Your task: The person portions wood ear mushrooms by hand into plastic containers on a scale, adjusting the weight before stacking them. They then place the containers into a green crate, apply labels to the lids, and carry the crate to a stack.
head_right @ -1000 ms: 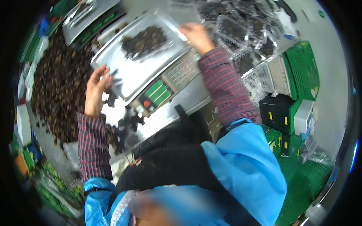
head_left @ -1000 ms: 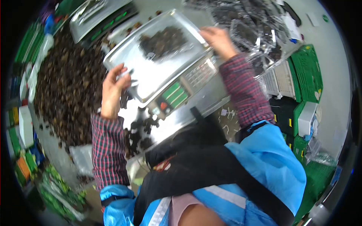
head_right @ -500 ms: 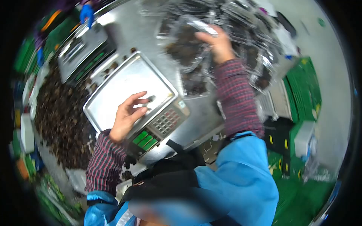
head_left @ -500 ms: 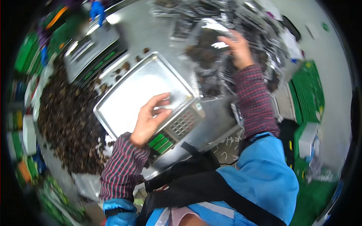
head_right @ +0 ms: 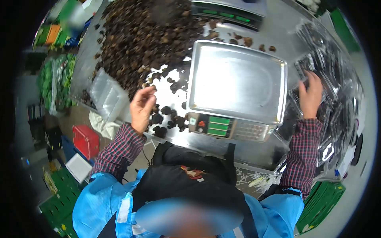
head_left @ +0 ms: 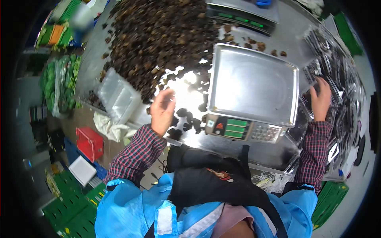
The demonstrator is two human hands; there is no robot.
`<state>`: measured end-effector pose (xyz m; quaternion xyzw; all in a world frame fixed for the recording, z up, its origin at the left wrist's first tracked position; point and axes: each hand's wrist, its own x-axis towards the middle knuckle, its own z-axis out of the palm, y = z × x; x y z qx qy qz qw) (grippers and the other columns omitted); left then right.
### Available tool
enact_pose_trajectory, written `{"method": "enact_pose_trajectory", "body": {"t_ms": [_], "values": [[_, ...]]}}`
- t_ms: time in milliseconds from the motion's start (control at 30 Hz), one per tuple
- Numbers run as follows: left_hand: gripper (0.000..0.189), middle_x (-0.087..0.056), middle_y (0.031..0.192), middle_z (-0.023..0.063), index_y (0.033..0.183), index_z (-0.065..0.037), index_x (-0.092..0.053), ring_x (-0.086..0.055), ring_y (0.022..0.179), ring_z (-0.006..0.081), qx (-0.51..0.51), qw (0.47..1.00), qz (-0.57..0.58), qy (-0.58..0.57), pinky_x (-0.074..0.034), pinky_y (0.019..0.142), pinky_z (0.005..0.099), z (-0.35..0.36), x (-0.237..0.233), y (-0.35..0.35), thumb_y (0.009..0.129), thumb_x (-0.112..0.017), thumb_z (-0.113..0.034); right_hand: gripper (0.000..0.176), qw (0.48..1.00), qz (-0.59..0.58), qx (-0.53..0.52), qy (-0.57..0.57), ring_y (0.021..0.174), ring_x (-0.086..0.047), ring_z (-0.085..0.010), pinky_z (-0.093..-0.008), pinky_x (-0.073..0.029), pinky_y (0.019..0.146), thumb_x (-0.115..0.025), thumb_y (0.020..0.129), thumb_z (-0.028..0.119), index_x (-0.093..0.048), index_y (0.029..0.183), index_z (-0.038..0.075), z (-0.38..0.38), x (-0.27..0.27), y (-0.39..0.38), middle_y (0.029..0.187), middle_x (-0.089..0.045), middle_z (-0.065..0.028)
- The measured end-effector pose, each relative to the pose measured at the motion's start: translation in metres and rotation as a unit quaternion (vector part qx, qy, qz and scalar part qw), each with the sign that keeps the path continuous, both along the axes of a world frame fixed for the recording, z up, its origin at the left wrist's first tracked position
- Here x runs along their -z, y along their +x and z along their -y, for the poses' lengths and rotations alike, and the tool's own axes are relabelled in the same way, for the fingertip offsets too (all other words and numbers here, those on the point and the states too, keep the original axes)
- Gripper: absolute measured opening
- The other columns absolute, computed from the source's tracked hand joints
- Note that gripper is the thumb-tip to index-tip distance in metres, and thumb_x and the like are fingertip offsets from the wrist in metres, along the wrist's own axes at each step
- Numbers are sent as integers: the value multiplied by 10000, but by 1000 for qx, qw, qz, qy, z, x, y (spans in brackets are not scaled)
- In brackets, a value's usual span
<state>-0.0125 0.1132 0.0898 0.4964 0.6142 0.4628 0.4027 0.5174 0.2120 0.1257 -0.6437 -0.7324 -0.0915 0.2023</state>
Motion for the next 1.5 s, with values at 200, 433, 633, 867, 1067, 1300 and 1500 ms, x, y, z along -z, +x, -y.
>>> {"method": "enact_pose_trajectory", "body": {"t_ms": [200,433,633,867,1067,1300,1500], "values": [[549,-449,1286,142,1298,0,-448,-449,1189,244,-265,930,-239,89,-352,1025,380,76,21,-159,813,-698,-51,325,870,-179,-451,-94,1033,-573,-309,-396,-466,886,-653,753,54,-609,1075,37,-6,6,-347,1101,-602,-131],[1000,-258,1448,210,1439,5,-259,-271,1357,345,-279,949,-145,8,-243,1120,430,88,97,-237,651,-854,-150,159,764,69,-624,-147,975,-599,-201,-328,-475,808,-612,722,134,-660,853,57,30,82,-628,899,-629,-60],[1080,-255,1450,208,1449,-13,-248,-262,1360,349,-257,956,-142,13,-239,1121,437,85,103,-257,584,-879,-157,189,696,108,-633,-321,785,-661,-285,-401,-508,694,-724,687,252,-724,799,101,1,72,-680,758,-676,-90],[1102,-272,1453,210,1450,-8,-233,-277,1359,349,-280,956,-74,42,-247,1122,422,80,112,-264,569,-881,-147,174,754,22,-533,-384,803,-668,-280,-415,-503,709,-698,758,245,-721,886,129,-4,59,-686,801,-687,-118],[898,-304,1459,182,1355,-49,-439,-309,1348,340,-226,954,-199,12,-295,1103,420,78,97,-292,573,-871,-141,135,872,-331,-360,5,768,-619,-205,-300,-495,683,-610,824,-6,-620,956,20,-15,-35,-581,885,-628,-107],[636,-382,1411,160,1249,-51,-533,-376,1290,329,-216,908,-355,51,-343,1042,437,74,56,-286,667,-791,-59,225,968,-77,-213,108,746,-586,-269,-324,-470,676,-601,762,-135,-587,943,-2,20,-44,-358,834,-586,-145],[637,-461,1351,159,1295,-54,-491,-420,1260,349,87,931,-307,178,-353,1050,438,-32,8,-245,712,-746,-80,231,977,69,-159,-128,885,-580,-330,-405,-464,773,-667,800,63,-594,1014,16,88,4,-272,959,-595,-148]]}}
